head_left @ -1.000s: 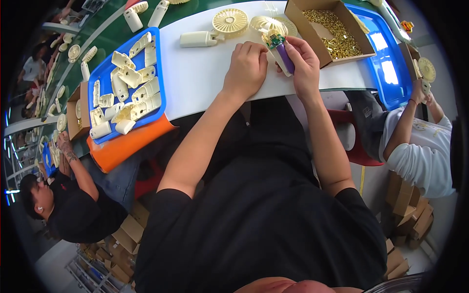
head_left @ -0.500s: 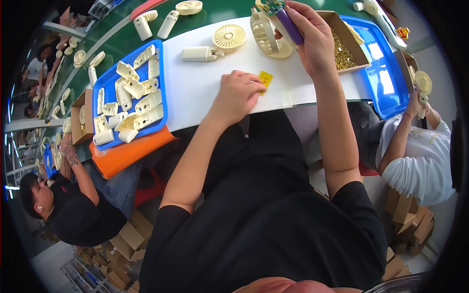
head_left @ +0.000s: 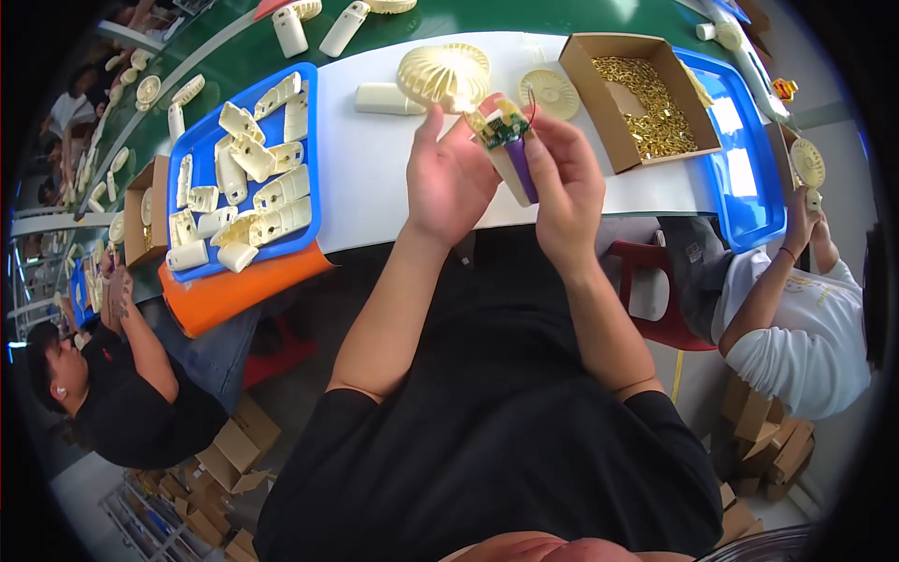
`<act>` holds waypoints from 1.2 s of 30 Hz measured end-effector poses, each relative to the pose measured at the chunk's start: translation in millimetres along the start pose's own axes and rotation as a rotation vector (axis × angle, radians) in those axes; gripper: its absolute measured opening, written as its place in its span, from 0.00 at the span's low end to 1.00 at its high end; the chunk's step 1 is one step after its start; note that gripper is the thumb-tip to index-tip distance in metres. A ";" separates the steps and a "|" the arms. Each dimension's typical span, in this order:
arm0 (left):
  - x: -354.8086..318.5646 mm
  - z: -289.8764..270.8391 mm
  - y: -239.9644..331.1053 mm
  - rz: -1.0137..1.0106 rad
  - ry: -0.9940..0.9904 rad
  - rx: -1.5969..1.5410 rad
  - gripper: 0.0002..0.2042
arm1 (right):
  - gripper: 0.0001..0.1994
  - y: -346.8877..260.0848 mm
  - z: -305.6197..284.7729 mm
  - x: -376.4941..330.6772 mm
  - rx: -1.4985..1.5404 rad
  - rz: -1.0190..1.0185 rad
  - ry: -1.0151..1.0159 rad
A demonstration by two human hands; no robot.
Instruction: The person assembles portable handheld electric fans by hand, combining fan casings, fan blades, circuit boards, and screws on a production line.
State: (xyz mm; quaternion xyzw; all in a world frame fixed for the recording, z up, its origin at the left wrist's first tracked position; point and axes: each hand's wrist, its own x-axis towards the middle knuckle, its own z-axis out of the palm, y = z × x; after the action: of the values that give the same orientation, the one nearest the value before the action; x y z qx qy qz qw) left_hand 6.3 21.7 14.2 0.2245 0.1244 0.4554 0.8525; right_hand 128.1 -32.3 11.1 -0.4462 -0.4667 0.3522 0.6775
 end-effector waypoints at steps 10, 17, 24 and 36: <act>-10.1 -29.5 4.1 0.108 0.136 0.176 0.37 | 0.13 33.3 14.9 -32.0 0.067 0.253 -0.093; -11.7 -37.7 -11.3 0.171 0.247 0.449 0.35 | 0.11 47.6 25.6 -23.7 0.057 0.144 0.004; -8.4 -48.1 -7.2 0.124 0.293 0.398 0.34 | 0.06 51.1 9.6 -4.1 -0.276 -0.014 -0.017; -14.2 -54.9 -6.0 0.054 0.280 0.513 0.29 | 0.07 31.8 7.4 10.3 0.096 0.395 -0.032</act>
State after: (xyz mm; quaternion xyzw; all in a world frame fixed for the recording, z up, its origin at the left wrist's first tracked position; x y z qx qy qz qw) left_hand -20.1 21.8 -36.4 0.3708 0.3456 0.4583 0.7301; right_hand 122.5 -9.8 -14.1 -0.4907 -0.3633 0.5072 0.6083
